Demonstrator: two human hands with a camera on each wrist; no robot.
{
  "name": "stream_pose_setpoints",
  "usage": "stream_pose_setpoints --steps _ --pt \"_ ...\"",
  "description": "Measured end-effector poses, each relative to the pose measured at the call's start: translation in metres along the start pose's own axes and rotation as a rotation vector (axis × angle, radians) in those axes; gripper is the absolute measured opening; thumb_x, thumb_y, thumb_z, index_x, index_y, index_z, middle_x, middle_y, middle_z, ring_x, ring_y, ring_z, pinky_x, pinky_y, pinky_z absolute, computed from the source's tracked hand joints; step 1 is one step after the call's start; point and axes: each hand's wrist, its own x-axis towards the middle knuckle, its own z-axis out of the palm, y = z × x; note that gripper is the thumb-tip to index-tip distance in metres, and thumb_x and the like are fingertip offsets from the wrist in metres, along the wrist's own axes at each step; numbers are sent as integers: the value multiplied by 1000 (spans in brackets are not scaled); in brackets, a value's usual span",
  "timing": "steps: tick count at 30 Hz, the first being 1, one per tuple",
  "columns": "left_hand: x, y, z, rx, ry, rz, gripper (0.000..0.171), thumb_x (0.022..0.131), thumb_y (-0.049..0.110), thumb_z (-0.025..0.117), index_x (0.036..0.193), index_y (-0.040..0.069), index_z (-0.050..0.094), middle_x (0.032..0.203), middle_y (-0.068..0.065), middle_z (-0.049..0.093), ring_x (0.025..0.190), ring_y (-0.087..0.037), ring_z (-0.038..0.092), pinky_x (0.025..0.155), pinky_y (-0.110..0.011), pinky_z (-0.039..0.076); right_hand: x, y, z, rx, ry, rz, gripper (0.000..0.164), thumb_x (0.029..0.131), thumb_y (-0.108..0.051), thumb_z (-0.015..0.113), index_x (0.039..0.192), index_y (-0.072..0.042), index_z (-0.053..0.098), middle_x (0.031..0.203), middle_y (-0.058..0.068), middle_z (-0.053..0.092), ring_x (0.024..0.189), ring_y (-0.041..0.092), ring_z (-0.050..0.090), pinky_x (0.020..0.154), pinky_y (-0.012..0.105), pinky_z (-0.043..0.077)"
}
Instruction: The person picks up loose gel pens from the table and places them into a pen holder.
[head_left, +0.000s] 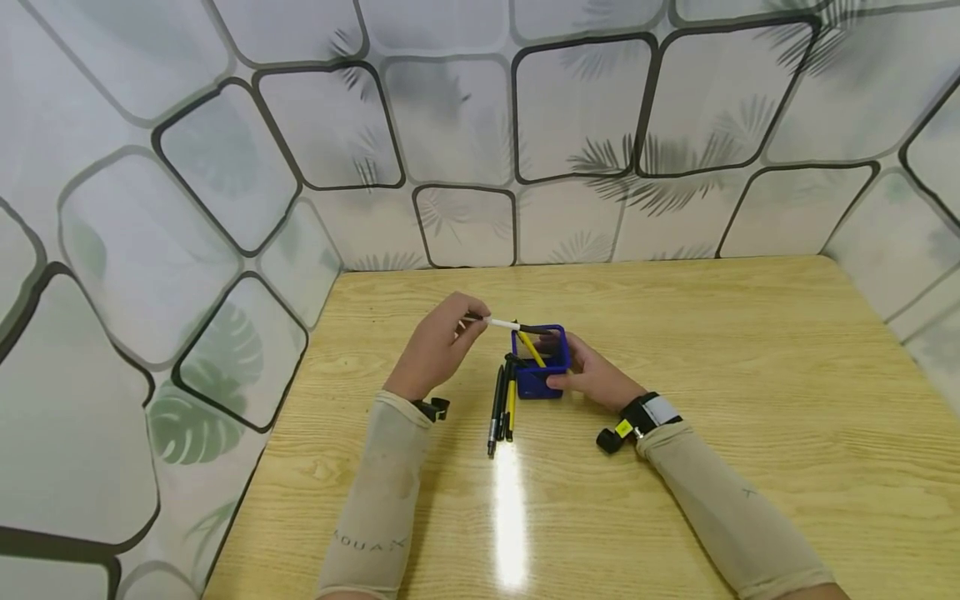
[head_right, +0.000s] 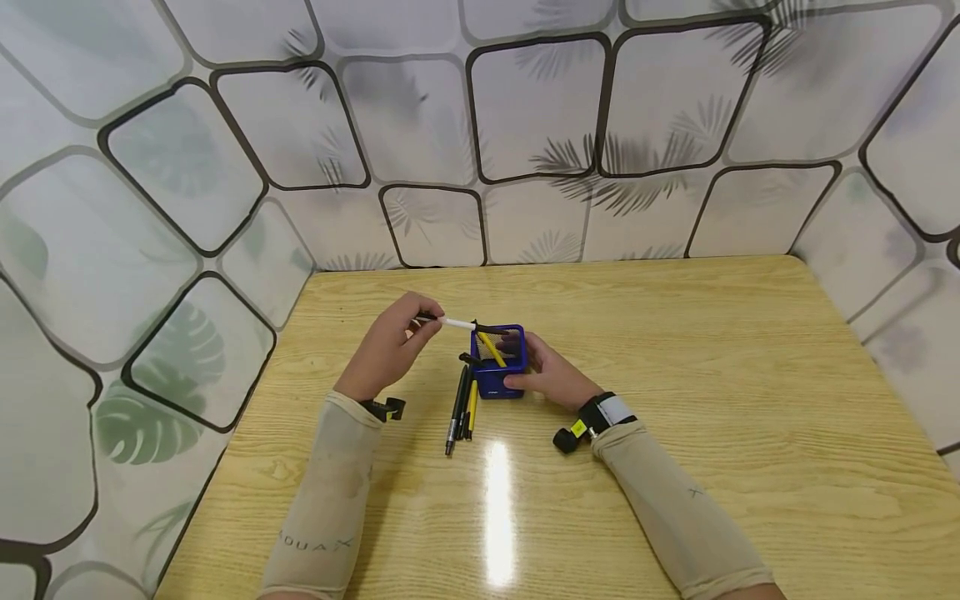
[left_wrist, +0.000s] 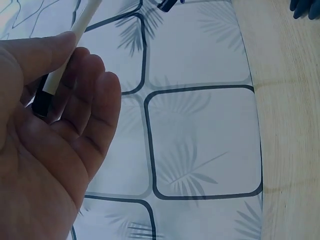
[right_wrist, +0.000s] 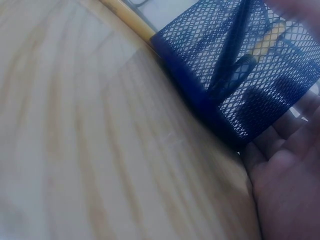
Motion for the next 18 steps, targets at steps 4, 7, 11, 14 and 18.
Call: stream_pose_setpoints --steps 4,7,11,14,18 --pt "0 2 1 -11 15 -18 19 106 23 61 124 14 60 114 3 64 96 -10 64 84 -34 55 0 -2 1 1 -3 -3 82 95 -18 78 161 -17 30 162 10 38 152 33 31 120 56 28" --pt "0 5 2 5 25 -23 20 104 23 65 122 16 59 107 5 65 86 -9 62 78 -33 55 0 -3 1 8 -9 -7 80 96 -17 77 161 -14 30 161 12 38 151 34 32 120 52 31" --pt "0 12 3 33 21 -8 21 102 23 69 120 19 59 93 7 63 78 -8 60 73 -31 55 0 -4 1 13 -15 -7 78 97 -14 75 160 -11 31 160 13 39 150 34 34 118 46 36" --pt "0 15 3 46 12 9 21 101 22 70 119 20 59 89 8 62 77 -7 59 73 -30 55 -1 -5 1 10 -18 -6 77 97 -14 75 160 -12 31 160 14 39 150 35 34 118 45 36" --pt "0 18 3 60 10 19 21 101 22 70 120 19 60 92 8 63 78 -6 59 73 -29 55 -1 -4 1 12 -25 -11 77 97 -14 74 160 -11 30 161 16 38 151 37 32 118 46 36"
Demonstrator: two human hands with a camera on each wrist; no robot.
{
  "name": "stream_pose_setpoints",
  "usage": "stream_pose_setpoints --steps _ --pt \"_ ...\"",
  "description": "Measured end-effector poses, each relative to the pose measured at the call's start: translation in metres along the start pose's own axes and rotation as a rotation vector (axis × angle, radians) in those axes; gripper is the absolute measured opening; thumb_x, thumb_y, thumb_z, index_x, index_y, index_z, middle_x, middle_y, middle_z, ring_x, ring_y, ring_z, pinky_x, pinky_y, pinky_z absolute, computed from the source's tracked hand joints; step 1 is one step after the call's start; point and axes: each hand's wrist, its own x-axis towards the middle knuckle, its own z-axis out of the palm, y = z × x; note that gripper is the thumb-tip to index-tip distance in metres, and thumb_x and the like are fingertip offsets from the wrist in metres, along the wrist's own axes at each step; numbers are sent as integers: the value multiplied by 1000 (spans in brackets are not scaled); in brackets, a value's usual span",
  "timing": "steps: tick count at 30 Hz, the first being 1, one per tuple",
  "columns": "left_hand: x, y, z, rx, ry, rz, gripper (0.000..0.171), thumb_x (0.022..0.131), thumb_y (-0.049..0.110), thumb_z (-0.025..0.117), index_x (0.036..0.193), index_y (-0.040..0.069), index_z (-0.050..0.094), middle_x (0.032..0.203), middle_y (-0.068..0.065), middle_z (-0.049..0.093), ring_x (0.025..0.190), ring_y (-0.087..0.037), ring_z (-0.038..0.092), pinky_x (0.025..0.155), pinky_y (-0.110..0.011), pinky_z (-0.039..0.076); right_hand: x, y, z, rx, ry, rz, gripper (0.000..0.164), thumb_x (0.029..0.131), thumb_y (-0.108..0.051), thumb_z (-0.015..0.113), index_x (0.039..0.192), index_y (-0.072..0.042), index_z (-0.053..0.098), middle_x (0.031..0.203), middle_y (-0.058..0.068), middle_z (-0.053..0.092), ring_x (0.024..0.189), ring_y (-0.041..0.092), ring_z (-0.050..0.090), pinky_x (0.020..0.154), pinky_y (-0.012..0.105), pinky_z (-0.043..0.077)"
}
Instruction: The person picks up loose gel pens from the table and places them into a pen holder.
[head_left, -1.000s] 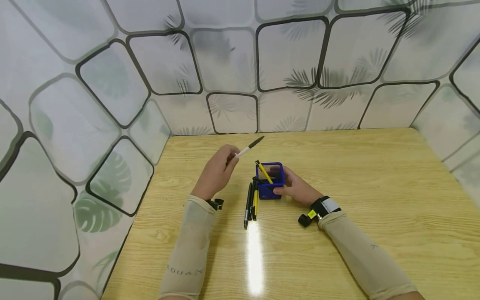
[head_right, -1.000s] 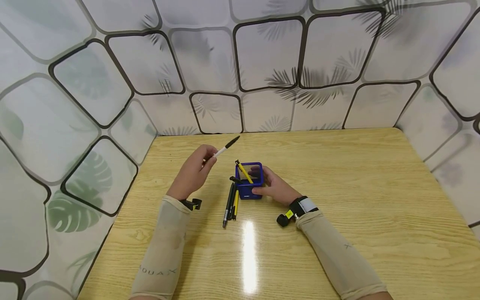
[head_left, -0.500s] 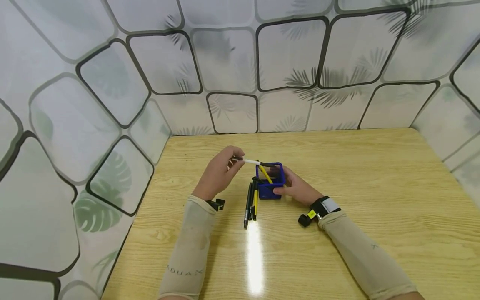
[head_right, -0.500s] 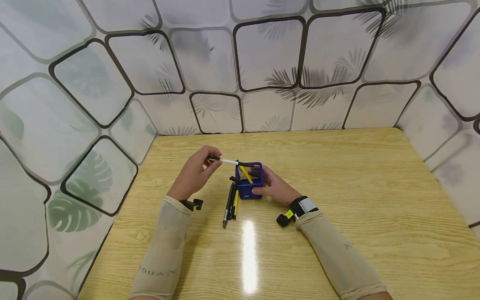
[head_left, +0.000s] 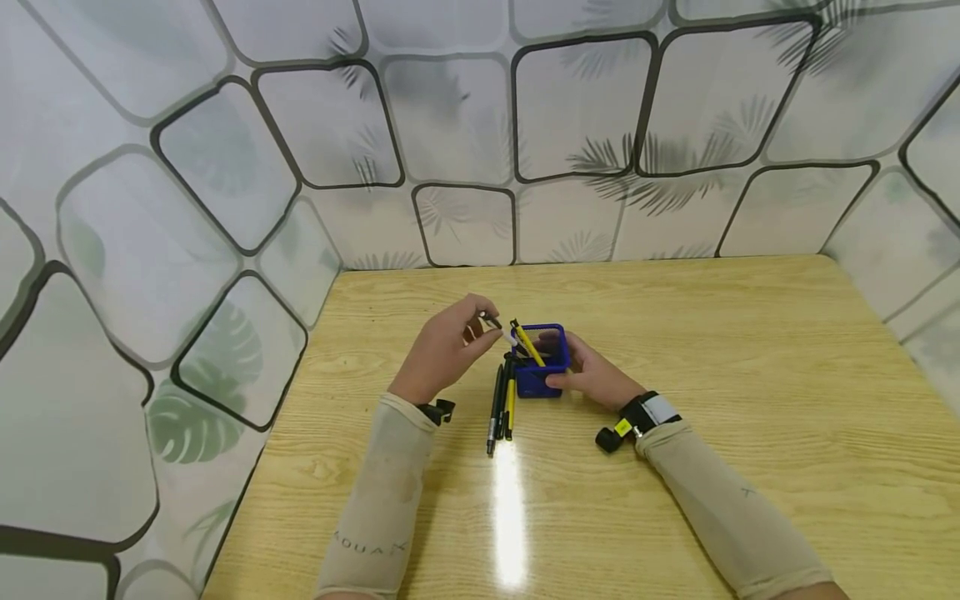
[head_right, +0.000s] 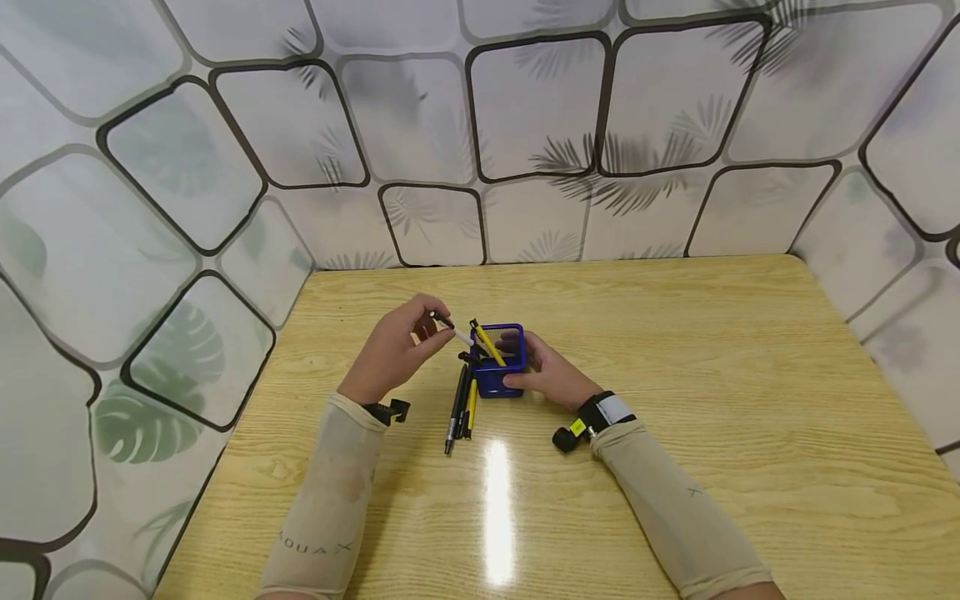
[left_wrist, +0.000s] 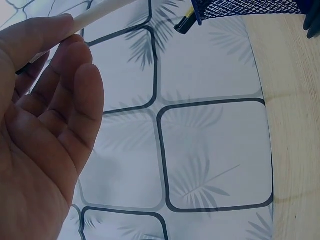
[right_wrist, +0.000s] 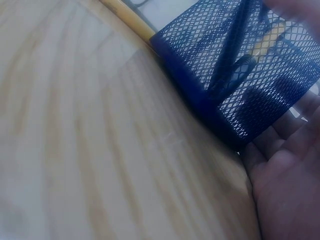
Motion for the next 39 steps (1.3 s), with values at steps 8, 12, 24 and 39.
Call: stream_pose_setpoints --steps 8,12,24,39 --pt "-1 1 1 -34 8 -13 36 103 27 67 136 17 56 109 3 65 89 -11 62 78 -34 57 0 1 0 14 10 18 79 96 -14 76 161 -10 29 160 13 40 149 34 36 118 47 37" --pt "-1 -2 1 -80 44 -64 49 105 23 60 150 15 44 134 -3 58 105 -17 60 84 -42 57 0 0 0 13 20 37 80 95 -14 76 160 -12 30 160 13 39 149 36 35 118 52 35" --pt "-1 -9 5 131 -153 -233 12 106 22 56 112 16 65 80 6 65 62 -12 56 61 -34 49 -2 0 -1 66 5 62 79 96 -13 75 160 -20 29 157 17 41 145 38 41 112 43 45" --pt "0 -23 30 243 -485 -418 20 99 37 71 96 18 74 91 4 71 70 -13 62 70 -36 54 -2 -1 0 90 5 62 80 95 -14 77 160 -20 29 159 17 39 147 38 38 115 50 41"
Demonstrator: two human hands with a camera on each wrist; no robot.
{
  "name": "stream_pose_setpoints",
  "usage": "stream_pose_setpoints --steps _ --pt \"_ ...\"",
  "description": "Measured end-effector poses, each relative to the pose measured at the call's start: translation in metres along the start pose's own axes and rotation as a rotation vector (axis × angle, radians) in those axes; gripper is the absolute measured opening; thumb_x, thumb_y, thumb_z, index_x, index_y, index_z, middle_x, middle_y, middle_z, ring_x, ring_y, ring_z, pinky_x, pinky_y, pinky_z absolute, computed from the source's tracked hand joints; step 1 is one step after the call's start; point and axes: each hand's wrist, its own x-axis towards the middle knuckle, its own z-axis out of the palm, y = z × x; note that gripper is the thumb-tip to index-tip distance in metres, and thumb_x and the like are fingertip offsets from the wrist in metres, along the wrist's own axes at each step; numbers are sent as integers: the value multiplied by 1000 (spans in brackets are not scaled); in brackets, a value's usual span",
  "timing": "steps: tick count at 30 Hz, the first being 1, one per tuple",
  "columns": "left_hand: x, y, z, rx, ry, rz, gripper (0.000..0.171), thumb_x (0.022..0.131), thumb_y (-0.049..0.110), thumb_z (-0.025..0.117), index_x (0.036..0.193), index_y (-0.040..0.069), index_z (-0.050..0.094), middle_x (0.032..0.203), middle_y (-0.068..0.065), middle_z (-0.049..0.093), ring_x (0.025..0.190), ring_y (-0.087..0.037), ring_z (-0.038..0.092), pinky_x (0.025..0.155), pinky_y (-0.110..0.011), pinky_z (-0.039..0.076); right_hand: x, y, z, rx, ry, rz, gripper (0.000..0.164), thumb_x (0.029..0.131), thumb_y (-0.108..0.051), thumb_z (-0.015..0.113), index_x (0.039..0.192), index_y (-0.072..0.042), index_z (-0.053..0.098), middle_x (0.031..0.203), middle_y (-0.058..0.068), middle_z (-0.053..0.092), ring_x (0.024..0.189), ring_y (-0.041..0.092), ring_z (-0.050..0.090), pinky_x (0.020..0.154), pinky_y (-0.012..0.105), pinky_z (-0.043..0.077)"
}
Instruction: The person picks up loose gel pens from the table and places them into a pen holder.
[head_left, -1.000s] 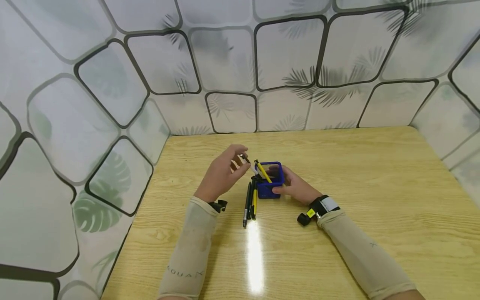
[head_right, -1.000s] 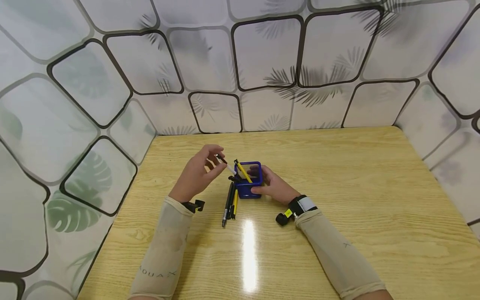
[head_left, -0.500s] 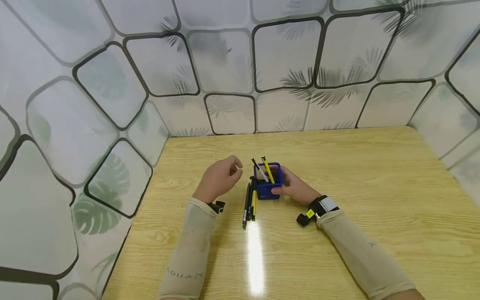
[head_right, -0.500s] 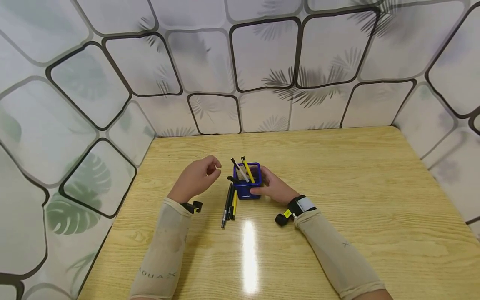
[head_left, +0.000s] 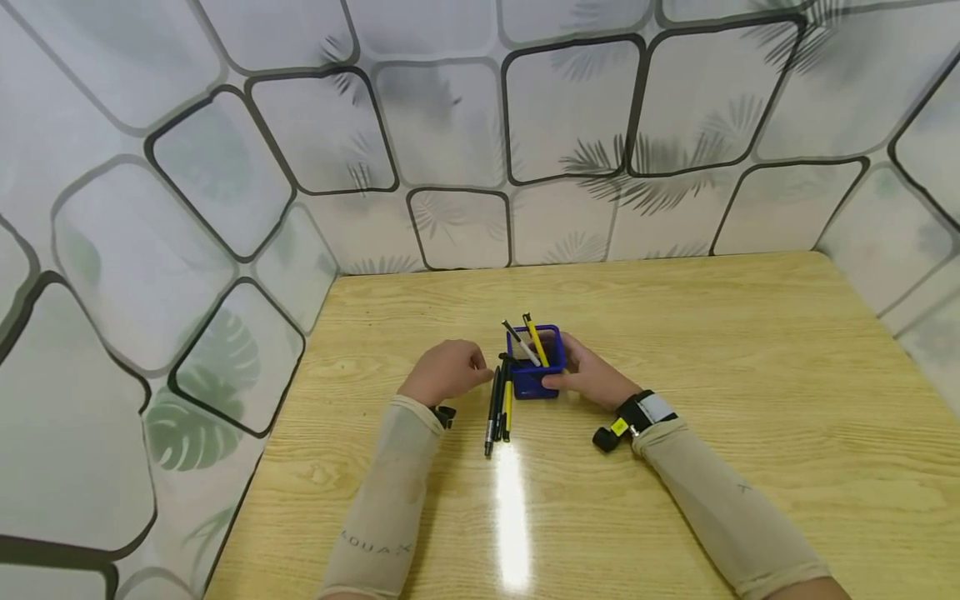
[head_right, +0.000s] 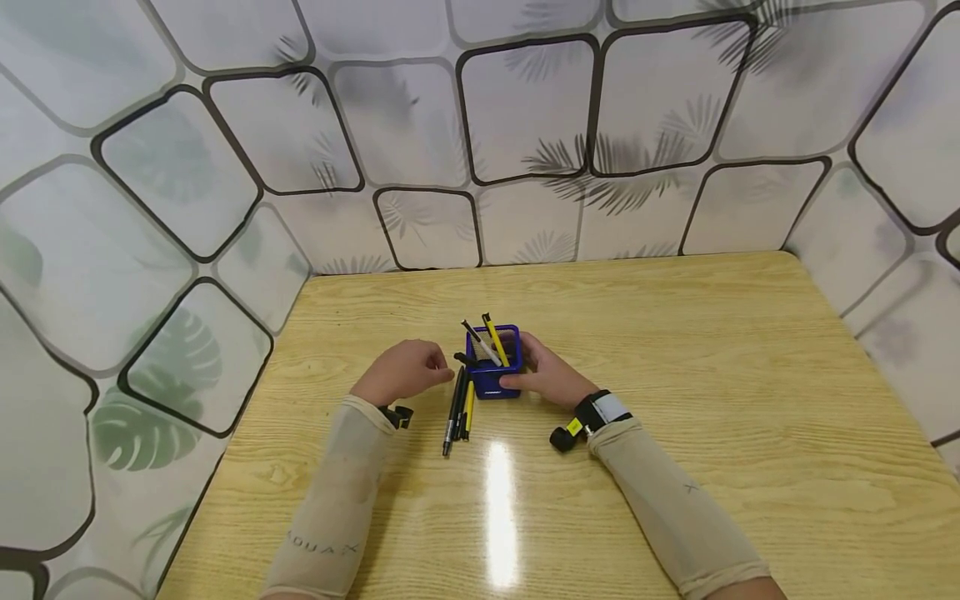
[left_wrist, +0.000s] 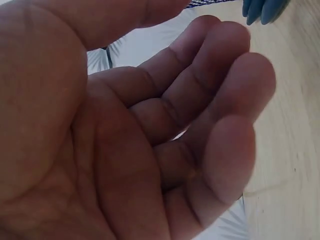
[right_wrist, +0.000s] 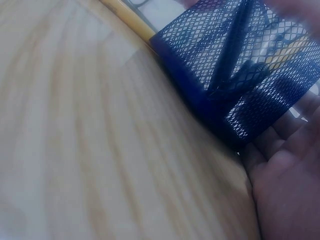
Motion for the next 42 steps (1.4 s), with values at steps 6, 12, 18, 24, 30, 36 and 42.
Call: stream_pose_setpoints --steps 6,12,18,24,30,36,42 --pt "-2 1 1 -31 -75 -35 34 98 40 71 81 11 73 66 7 54 56 -11 46 57 -32 42 0 -2 0 -3 -5 9 81 96 -16 76 160 -21 28 159 16 39 147 37 39 114 49 42" --pt "0 -1 7 14 -260 -133 56 93 58 69 55 18 58 50 7 46 46 -11 39 58 -31 44 0 -2 0 -32 0 0 80 96 -19 77 160 -21 29 158 14 41 146 36 40 114 50 41" --pt "4 -3 14 -28 -293 -165 57 90 57 73 52 18 55 48 6 45 44 -11 39 58 -31 45 -1 -2 2 -50 11 0 79 96 -20 77 159 -21 30 157 14 42 145 36 41 114 49 41" --pt "4 -1 18 -74 -317 -163 53 92 50 74 54 18 55 49 5 48 45 -11 40 57 -30 44 -1 -2 2 -17 -4 -3 80 96 -17 77 160 -19 29 159 16 39 147 39 39 114 50 41" --pt "5 -1 20 -87 -304 -165 51 92 47 75 55 16 58 50 4 49 44 -12 40 55 -31 43 1 -2 2 -13 -9 -5 81 95 -18 78 160 -19 29 159 16 39 147 39 38 115 50 41" --pt "6 -3 20 -104 -297 -140 51 94 36 74 52 20 50 47 5 43 43 -11 38 52 -30 41 0 -1 2 -68 14 -3 82 95 -22 78 160 -19 29 158 15 41 146 37 40 114 46 42" --pt "5 -5 17 -126 -297 -138 53 96 28 70 50 19 45 47 5 40 43 -11 32 50 -30 37 0 -2 2 -62 19 12 83 95 -21 78 160 -19 28 160 15 38 149 37 36 118 54 35"
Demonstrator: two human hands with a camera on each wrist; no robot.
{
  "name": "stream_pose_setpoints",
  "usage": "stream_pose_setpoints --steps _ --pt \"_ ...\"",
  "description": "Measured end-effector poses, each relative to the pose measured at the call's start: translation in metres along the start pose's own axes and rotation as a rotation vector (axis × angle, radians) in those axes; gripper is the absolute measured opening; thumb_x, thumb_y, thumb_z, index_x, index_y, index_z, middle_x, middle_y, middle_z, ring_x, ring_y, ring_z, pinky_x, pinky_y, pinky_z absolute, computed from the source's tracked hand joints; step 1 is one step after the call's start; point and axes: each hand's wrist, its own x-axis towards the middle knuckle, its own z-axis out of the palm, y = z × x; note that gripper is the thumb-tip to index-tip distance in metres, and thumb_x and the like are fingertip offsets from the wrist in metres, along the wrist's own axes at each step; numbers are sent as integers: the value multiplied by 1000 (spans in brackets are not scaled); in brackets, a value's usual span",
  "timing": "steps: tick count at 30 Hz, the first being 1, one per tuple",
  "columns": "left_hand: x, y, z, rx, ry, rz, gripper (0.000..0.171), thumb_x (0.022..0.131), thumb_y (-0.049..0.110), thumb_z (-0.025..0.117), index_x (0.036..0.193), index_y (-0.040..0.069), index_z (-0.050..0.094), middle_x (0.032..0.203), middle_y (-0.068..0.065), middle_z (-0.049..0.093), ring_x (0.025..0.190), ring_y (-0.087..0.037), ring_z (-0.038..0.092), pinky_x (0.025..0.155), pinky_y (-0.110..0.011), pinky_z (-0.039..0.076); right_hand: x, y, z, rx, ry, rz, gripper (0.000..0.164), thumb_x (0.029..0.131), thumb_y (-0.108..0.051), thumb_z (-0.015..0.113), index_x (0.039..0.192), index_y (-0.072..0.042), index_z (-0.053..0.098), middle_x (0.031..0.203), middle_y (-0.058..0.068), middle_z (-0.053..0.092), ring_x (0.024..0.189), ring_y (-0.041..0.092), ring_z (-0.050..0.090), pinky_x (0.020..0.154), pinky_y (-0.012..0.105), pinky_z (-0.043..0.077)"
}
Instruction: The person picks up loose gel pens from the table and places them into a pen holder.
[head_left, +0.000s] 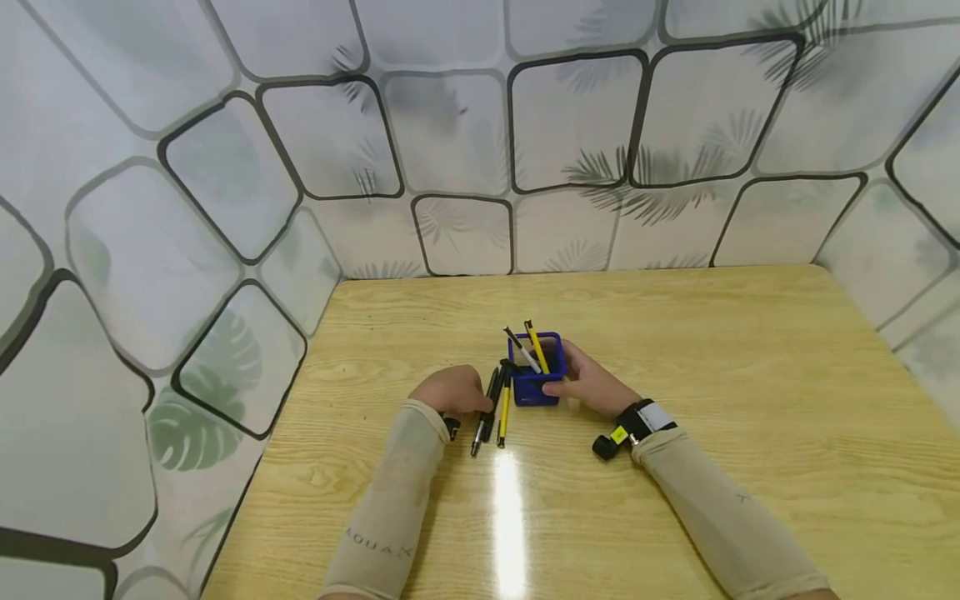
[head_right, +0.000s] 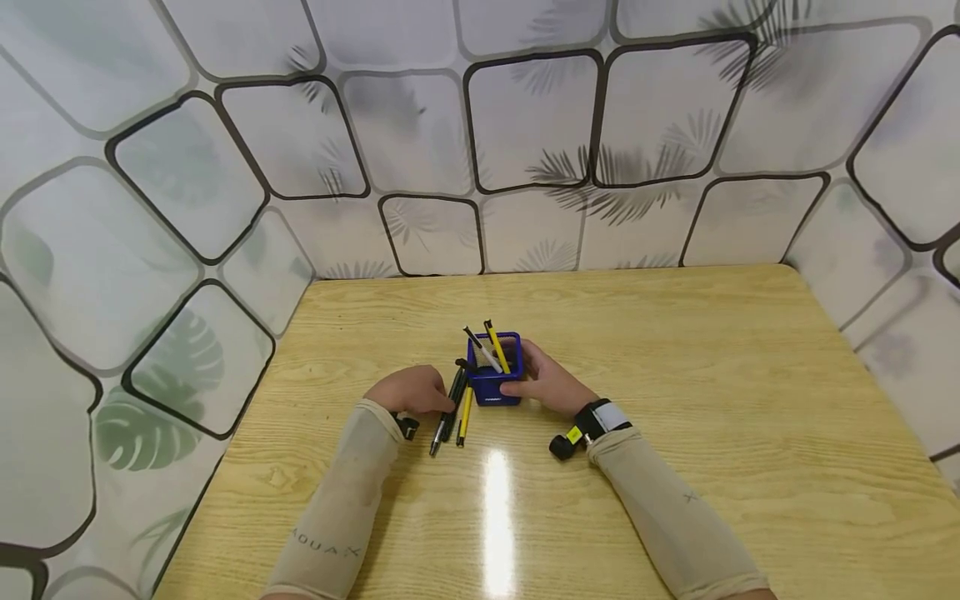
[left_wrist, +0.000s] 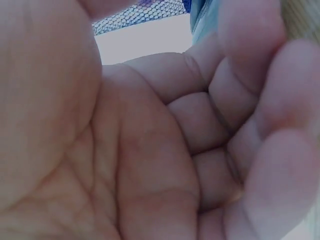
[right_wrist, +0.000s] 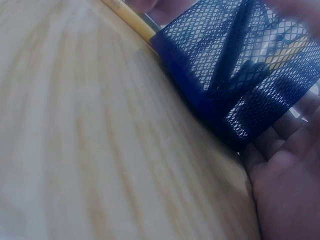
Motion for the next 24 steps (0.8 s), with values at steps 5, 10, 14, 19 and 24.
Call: stream_pose_setpoints --steps 5,10,14,19,24 --pt "0 -6 -3 52 91 -14 37 101 36 63 72 13 62 66 1 54 56 -13 43 59 -34 43 0 0 0 20 3 13 82 94 -20 79 160 -20 29 160 15 38 149 37 35 119 58 31" --pt "-1 -10 -9 59 194 3 31 104 35 56 98 7 66 81 -3 58 64 -16 47 61 -36 43 0 1 0 12 -2 5 82 95 -20 78 160 -19 29 160 14 39 149 37 36 118 57 33" --pt "-6 -11 -14 -20 305 39 18 105 30 54 107 12 56 84 -4 61 65 -19 55 58 -35 44 0 2 -1 0 0 -4 81 95 -20 78 160 -19 29 160 14 39 150 36 34 121 58 26" --pt "-14 -10 -21 -152 464 107 17 104 23 56 116 11 53 82 -7 63 59 -21 56 55 -36 44 -1 2 -1 -5 7 -3 82 95 -22 78 160 -19 29 161 14 38 152 37 31 123 60 21" --pt "-17 -7 -26 -197 652 212 23 100 16 61 122 13 55 97 -3 63 78 -20 59 66 -38 49 0 1 0 1 -3 -5 82 95 -21 78 160 -19 28 160 15 39 150 38 35 120 59 28"
